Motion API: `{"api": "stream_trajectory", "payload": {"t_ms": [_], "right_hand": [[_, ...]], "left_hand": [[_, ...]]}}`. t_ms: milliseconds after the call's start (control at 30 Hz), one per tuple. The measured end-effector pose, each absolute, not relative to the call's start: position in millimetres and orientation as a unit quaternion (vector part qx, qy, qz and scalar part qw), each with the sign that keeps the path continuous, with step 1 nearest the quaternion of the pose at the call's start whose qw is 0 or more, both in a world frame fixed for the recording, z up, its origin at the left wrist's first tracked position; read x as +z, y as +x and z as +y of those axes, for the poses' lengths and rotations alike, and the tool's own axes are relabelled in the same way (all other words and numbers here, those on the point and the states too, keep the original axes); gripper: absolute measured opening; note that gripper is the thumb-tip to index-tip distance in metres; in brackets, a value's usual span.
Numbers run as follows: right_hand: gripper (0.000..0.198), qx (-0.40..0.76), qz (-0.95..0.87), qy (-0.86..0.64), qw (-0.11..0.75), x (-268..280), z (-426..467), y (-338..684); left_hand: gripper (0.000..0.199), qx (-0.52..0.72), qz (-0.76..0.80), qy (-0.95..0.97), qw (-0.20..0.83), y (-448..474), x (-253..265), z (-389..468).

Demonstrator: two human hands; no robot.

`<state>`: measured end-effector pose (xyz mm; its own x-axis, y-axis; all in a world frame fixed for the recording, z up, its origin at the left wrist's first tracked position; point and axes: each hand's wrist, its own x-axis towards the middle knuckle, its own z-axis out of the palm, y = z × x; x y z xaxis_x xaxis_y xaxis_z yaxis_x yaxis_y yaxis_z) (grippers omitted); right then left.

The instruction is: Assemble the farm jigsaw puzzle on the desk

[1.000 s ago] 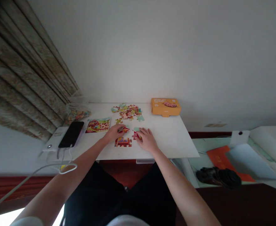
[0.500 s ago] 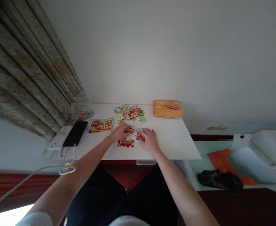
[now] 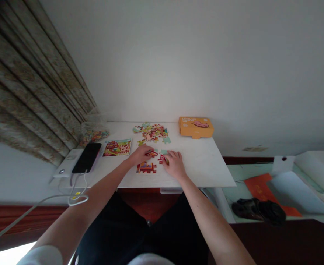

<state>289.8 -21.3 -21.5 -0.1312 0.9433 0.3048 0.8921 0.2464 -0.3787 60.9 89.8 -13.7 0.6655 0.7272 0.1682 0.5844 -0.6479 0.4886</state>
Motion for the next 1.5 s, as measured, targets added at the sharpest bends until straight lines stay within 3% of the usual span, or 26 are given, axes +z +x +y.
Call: {"api": "stream_trajectory", "payload": {"t_ms": [567, 800, 1067, 1500], "right_hand": [[0.028, 0.054, -0.751, -0.609, 0.249, -24, -21, 290], [0.036, 0.068, -0.708, -0.632, 0.309, -34, -3, 299], [0.032, 0.06, -0.748, -0.624, 0.217, -29, 3, 289], [0.03, 0.088, -0.766, -0.603, 0.204, -31, 2, 290]], "left_hand": [[0.028, 0.184, 0.38, 0.879, 0.22, 54, -21, 81], [0.034, 0.232, 0.405, 0.851, 0.24, 56, -26, 79], [0.031, 0.238, 0.403, 0.847, 0.251, 57, -28, 81], [0.031, 0.237, 0.388, 0.852, 0.259, 55, -32, 81]]}}
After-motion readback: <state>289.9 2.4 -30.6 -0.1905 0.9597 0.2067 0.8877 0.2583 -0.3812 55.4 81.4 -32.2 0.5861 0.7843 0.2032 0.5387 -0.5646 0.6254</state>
